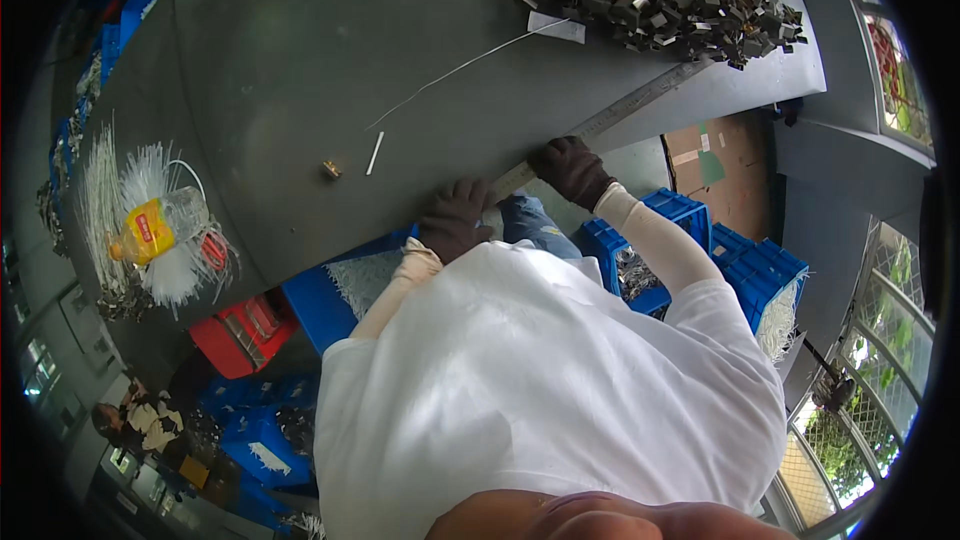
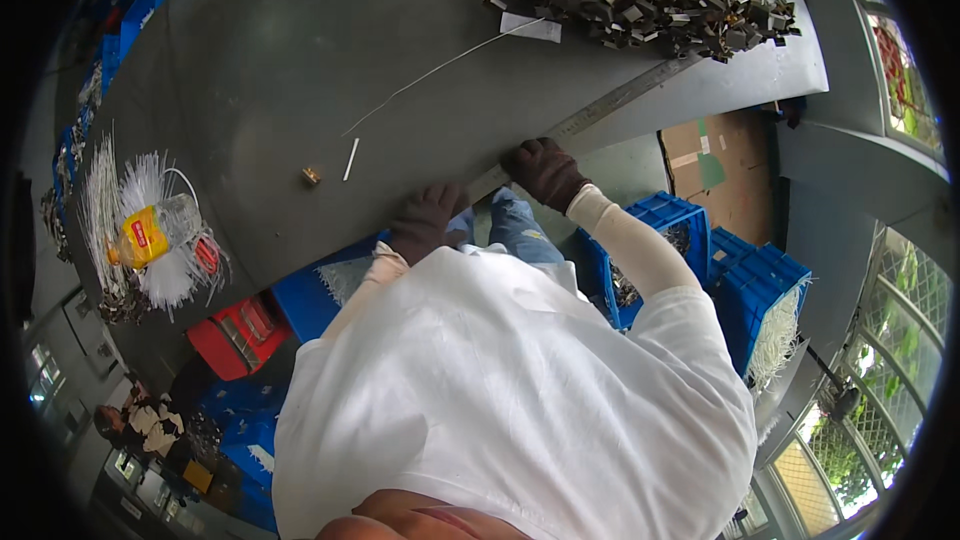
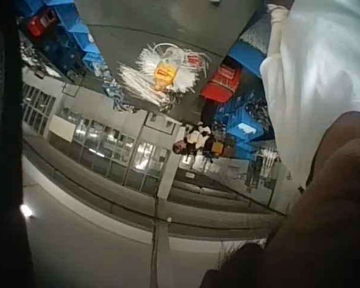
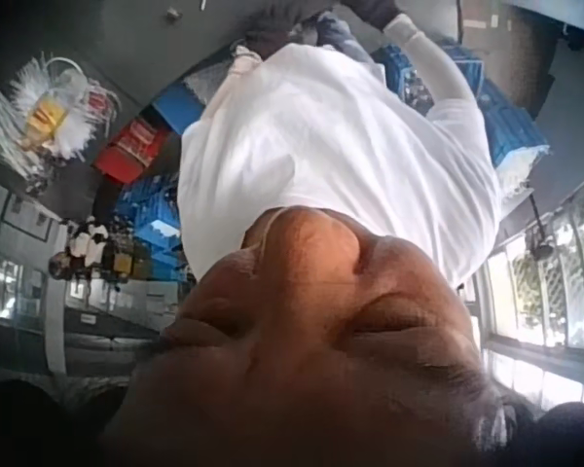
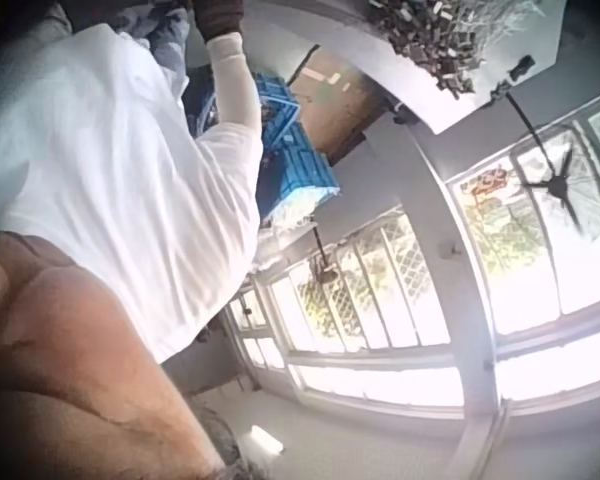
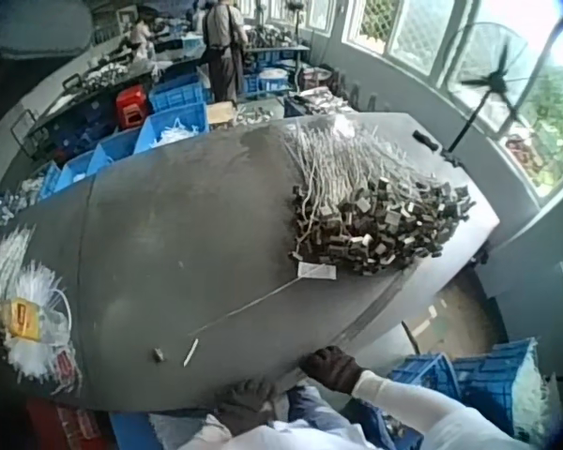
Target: Sorting, measuring, and bundling electronic wire components at a workstation.
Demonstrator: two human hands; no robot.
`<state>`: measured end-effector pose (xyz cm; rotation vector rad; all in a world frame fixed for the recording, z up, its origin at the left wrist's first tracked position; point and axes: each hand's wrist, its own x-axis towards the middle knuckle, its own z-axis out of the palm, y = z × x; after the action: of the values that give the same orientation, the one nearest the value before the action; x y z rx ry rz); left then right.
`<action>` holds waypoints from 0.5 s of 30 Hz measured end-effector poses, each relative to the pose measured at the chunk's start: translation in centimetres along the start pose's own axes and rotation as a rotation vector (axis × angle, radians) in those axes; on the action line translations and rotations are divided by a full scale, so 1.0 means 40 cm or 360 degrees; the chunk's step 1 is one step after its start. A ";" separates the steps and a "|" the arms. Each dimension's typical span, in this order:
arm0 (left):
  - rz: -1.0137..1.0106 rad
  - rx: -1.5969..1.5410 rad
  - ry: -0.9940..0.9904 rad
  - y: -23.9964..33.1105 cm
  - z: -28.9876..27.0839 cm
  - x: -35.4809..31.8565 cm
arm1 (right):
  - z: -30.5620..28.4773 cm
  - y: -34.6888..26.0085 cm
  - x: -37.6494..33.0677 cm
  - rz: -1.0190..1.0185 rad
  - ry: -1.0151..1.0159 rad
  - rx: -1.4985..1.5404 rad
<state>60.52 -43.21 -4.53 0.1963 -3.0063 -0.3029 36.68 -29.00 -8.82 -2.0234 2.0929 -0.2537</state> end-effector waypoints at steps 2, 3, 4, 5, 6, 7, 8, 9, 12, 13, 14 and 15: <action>0.0009 0.0287 0.0035 -0.003 0.014 -0.015 | -0.012 -0.013 0.012 0.0125 0.0052 0.0140; -0.0003 0.0573 0.0060 -0.009 0.030 -0.034 | -0.053 -0.042 0.040 0.0243 0.0139 0.0198; -0.0010 0.0854 0.0096 -0.014 0.044 -0.048 | -0.069 -0.047 0.045 0.0176 0.0115 0.0156; -0.0024 0.1138 0.0139 -0.026 0.059 -0.055 | -0.081 -0.045 0.049 0.0107 0.0091 0.0111; -0.0048 0.1432 0.0179 -0.044 0.054 -0.046 | -0.087 -0.042 0.058 -0.0024 0.0075 0.0035; -0.0046 0.1424 0.0211 -0.070 0.044 -0.041 | -0.094 -0.036 0.072 -0.0013 0.0077 0.0005; -0.0243 0.0755 0.0012 -0.097 -0.004 -0.026 | -0.108 -0.037 0.085 0.0110 0.0302 -0.0095; -0.0439 0.0091 -0.0202 -0.111 -0.059 -0.028 | -0.125 -0.044 0.093 0.0208 0.0526 -0.0175; -0.0565 -0.0272 -0.0088 -0.126 -0.176 -0.042 | -0.146 -0.032 0.087 0.0285 0.0434 -0.0207; -0.0577 -0.0264 -0.0078 -0.129 -0.186 -0.072 | -0.140 -0.035 0.089 0.0230 0.0342 -0.0158; -0.0578 -0.0256 -0.0065 -0.127 -0.196 -0.114 | -0.146 -0.062 0.095 0.0180 0.0262 -0.0093; -0.0589 -0.0242 -0.0055 -0.125 -0.203 -0.149 | -0.155 -0.084 0.107 0.0142 0.0263 -0.0081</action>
<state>67.98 -48.79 1.76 0.7409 -2.9463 -0.5700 38.07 -33.57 -2.11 -1.9923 2.3044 -0.3670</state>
